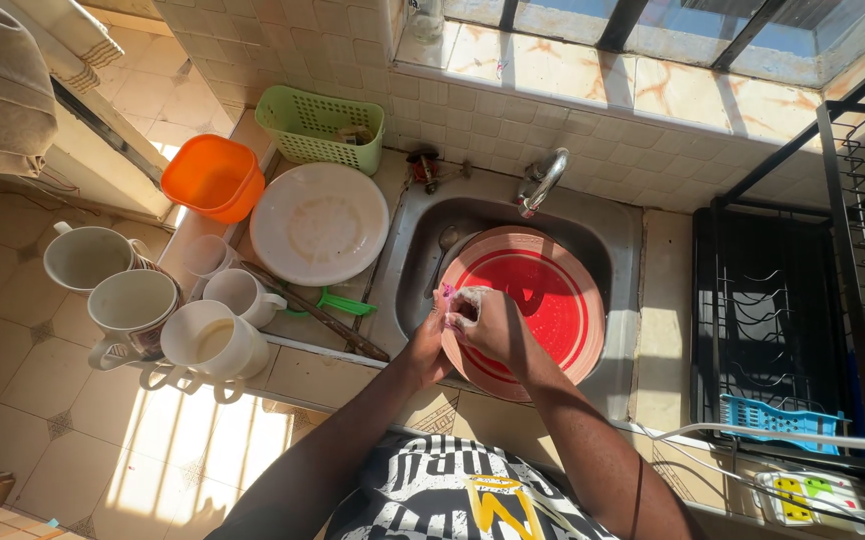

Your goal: Washing a frying pan and a plate in a kitchen sink using a sponge and water

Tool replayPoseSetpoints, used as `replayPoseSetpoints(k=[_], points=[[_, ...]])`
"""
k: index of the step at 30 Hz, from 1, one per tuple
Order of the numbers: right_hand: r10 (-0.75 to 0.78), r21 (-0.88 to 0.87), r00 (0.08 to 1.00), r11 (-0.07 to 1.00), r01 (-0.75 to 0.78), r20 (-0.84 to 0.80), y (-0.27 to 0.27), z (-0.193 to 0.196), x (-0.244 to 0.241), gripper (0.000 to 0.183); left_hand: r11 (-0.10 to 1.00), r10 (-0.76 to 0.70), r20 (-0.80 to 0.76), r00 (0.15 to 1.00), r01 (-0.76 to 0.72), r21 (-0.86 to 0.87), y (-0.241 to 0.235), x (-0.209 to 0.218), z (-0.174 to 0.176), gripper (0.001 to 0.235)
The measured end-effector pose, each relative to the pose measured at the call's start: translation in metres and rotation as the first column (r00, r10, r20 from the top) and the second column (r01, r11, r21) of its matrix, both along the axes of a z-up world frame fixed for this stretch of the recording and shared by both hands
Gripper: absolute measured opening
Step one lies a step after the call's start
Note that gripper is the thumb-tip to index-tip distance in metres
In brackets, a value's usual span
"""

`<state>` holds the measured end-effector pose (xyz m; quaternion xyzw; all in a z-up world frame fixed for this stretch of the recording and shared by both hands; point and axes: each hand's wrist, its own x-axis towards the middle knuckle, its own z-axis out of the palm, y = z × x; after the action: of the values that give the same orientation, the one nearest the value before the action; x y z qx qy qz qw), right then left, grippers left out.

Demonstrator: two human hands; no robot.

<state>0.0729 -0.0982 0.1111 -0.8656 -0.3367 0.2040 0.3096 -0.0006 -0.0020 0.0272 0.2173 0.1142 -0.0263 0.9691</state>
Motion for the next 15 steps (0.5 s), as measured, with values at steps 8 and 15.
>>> replayPoseSetpoints(k=[8,15], points=[[-0.001,-0.094,0.998,0.996,-0.004,-0.056,-0.058,0.013,-0.029,0.012,0.997,0.046,-0.008,0.999,-0.046,-0.065,0.006,-0.003,-0.003,0.072],[-0.225,-0.302,0.974,0.928,0.22,0.016,-0.102,0.02,0.01,0.012,0.997,0.066,-0.041,0.997,-0.068,-0.042,0.005,-0.001,-0.017,0.064]])
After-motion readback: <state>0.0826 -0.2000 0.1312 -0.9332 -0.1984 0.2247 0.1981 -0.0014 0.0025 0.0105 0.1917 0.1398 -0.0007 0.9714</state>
